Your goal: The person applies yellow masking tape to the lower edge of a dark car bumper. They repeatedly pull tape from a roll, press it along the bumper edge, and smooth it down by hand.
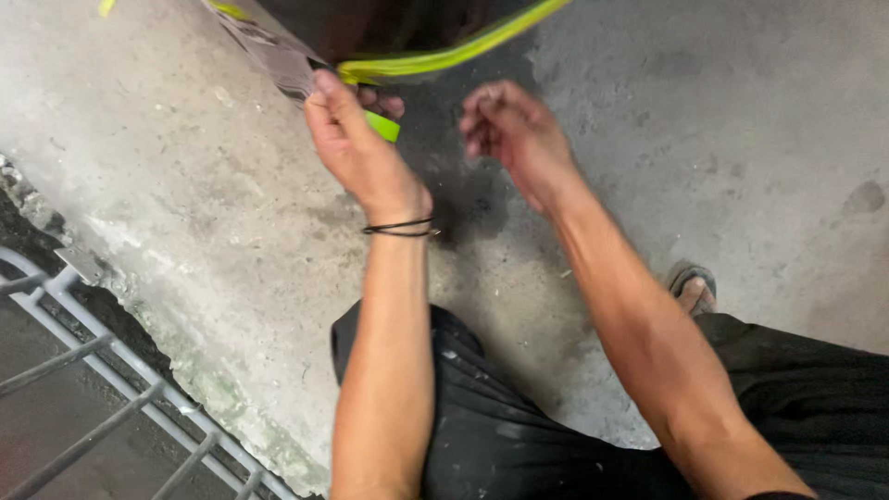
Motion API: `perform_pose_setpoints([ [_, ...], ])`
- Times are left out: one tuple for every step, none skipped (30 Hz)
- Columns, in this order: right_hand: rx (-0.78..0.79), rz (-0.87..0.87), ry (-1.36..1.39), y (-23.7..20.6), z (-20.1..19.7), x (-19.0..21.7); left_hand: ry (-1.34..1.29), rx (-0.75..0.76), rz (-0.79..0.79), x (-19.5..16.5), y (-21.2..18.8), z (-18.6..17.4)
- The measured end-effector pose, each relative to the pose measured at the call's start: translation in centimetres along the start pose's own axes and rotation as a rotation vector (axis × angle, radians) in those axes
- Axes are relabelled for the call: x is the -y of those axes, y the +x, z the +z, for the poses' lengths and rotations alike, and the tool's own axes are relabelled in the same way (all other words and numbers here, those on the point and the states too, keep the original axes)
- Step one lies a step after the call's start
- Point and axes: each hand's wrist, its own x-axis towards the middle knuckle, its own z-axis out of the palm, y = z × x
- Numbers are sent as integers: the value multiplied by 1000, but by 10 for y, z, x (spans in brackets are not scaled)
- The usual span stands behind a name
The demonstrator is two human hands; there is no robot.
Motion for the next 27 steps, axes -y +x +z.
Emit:
perform_pose_setpoints([
  [71,11,104,4,6,15,-48,17,-102,-14,2,-5],
  [141,21,208,7,12,28,-96,32,-205,-28,3,-10],
  [211,32,313,8,19,36,-143,45,-308,-40,0,-14],
  [215,36,313,6,28,38,-112,50,-315,-52,-5,-17],
  [245,33,329,12,20,42,-66,57,-292,-54,-13,-8],
  [283,33,347,18,12,46,-18,58,-264,-58,-22,2],
  [247,28,318,24,-2,51,-4,78,-244,-60,-32,12],
  [213,25,293,29,-21,56,15,97,-223,-62,-44,23],
  [169,22,261,30,-35,60,28,119,-213,-69,-53,28],
  [177,-11,302,34,-54,64,56,140,-209,-75,-63,32],
  [187,-44,341,39,-74,68,82,158,-203,-79,-73,38],
  [217,-60,351,43,-94,71,106,182,-194,-81,-82,46],
  [241,-81,367,47,-114,75,132,183,-189,-83,-91,54],
  [263,-95,389,49,-130,74,166,179,-188,-86,-102,61],
  [257,-114,410,50,-141,70,203,167,-188,-89,-115,66],
  [255,-134,432,53,-149,66,270,145,-155,-88,-125,71],
  [257,-165,452,58,-153,64,332,131,-112,-87,-133,73],
  [218,-159,483,60,-148,60,392,128,-70,-86,-138,76],
  [171,-151,517,58,-136,52,409,99,-58,-86,-143,78],
  [202,-178,465,53,-114,44,415,66,-47,-83,-148,80],
  [237,-201,404,45,-90,40,414,26,-34,-76,-151,81],
  [269,-117,361,31,-64,37,403,-9,-45,-67,-151,80],
  [303,-33,319,16,-44,37,395,-44,-54,-58,-149,78],
  [447,-101,289,4,-34,40,389,-76,-56,-52,-146,75],
  [590,-174,263,-6,-21,42,416,-72,-25,-44,-143,70],
  [622,-210,193,-18,-17,42,441,-70,8,-34,-140,65],
  [658,-248,109,-30,-20,42,425,-49,23,-22,-137,59],
])
